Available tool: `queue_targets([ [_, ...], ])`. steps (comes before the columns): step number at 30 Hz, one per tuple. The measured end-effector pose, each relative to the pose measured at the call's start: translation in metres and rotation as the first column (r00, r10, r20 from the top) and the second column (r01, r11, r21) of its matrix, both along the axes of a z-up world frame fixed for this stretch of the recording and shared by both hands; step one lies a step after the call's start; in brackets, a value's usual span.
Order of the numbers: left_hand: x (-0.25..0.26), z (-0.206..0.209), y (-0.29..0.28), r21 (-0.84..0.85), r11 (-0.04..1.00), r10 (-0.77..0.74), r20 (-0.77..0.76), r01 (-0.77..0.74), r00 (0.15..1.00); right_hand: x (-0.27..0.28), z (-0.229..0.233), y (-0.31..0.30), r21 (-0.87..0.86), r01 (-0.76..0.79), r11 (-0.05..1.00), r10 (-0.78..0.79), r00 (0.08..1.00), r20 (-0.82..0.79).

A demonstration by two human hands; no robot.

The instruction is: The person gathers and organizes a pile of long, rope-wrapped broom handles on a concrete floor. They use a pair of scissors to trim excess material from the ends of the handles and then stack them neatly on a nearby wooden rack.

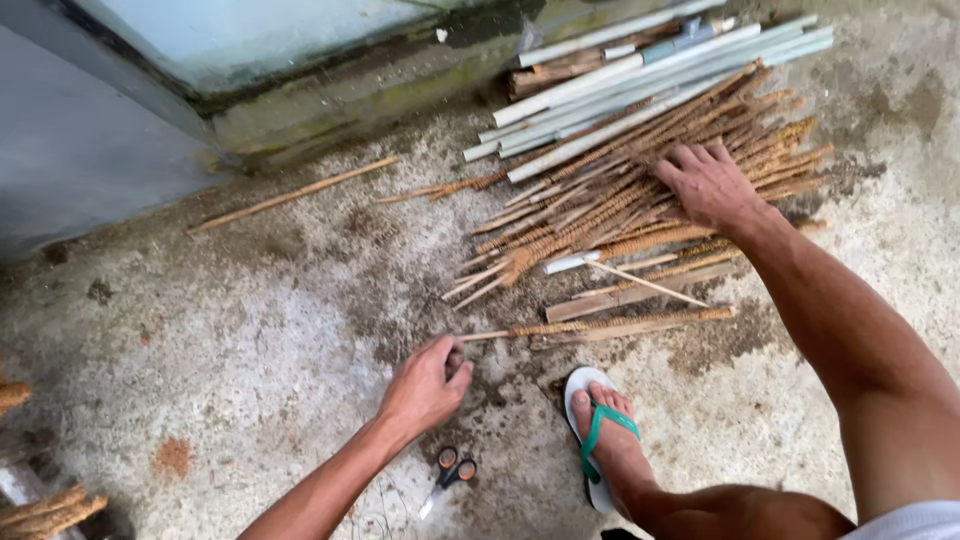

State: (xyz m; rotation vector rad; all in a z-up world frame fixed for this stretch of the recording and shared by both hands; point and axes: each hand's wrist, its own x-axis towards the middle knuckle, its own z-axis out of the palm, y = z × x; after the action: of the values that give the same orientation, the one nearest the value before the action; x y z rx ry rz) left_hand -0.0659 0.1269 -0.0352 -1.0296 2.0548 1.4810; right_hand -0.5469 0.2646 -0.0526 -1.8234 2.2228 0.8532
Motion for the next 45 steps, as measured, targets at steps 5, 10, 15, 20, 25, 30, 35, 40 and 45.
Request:
queue_targets([
  [5, -0.047, 0.010, 0.034, -0.056, 0.992, -0.121, -0.118, 0.115, 0.986, 0.009, 0.017, -0.009, 0.129, 0.058, 0.990, -0.055, 0.998, -0.024],
  [10, -0.099, 0.008, 0.073, 0.115, 0.993, 0.036, -0.155, -0.018, 0.987, -0.005, 0.011, -0.005, 0.131, -0.073, 0.989, 0.066, 0.996, 0.059],
  [15, -0.124, 0.000, 0.105, 0.274, 0.945, 0.246, -0.231, -0.180, 0.941, -0.008, 0.022, 0.000, -0.012, -0.219, 0.976, 0.219, 0.972, 0.088],
  [20, -0.129, -0.006, 0.115, 0.346, 0.903, 0.340, -0.217, -0.254, 0.915, 0.036, 0.119, -0.016, 0.328, 0.162, 0.931, -0.193, 0.979, 0.065],
  [25, -0.128, 0.004, 0.107, 0.572, 0.766, 0.502, -0.244, -0.295, 0.830, 0.083, 0.195, -0.025, 0.296, 0.258, 0.920, -0.321, 0.928, 0.187],
  [30, -0.129, 0.042, 0.074, 0.580, 0.753, 0.579, -0.362, -0.310, 0.730, 0.105, 0.194, -0.041, 0.031, 0.354, 0.935, -0.290, 0.709, 0.642],
  [35, -0.118, 0.071, 0.025, 0.461, 0.848, 0.530, -0.712, -0.262, 0.461, 0.160, 0.166, -0.080, -0.119, 0.416, 0.901, -0.056, 0.386, 0.921],
  [40, -0.075, 0.096, -0.012, 0.357, 0.860, 0.507, -0.688, -0.366, 0.520, 0.256, 0.150, -0.120, -0.120, 0.546, 0.829, 0.058, 0.130, 0.990],
  [45, -0.021, 0.102, -0.022, 0.179, 0.869, 0.457, -0.647, -0.461, 0.610, 0.303, 0.127, -0.128, -0.124, 0.499, 0.857, 0.158, -0.027, 0.987],
])
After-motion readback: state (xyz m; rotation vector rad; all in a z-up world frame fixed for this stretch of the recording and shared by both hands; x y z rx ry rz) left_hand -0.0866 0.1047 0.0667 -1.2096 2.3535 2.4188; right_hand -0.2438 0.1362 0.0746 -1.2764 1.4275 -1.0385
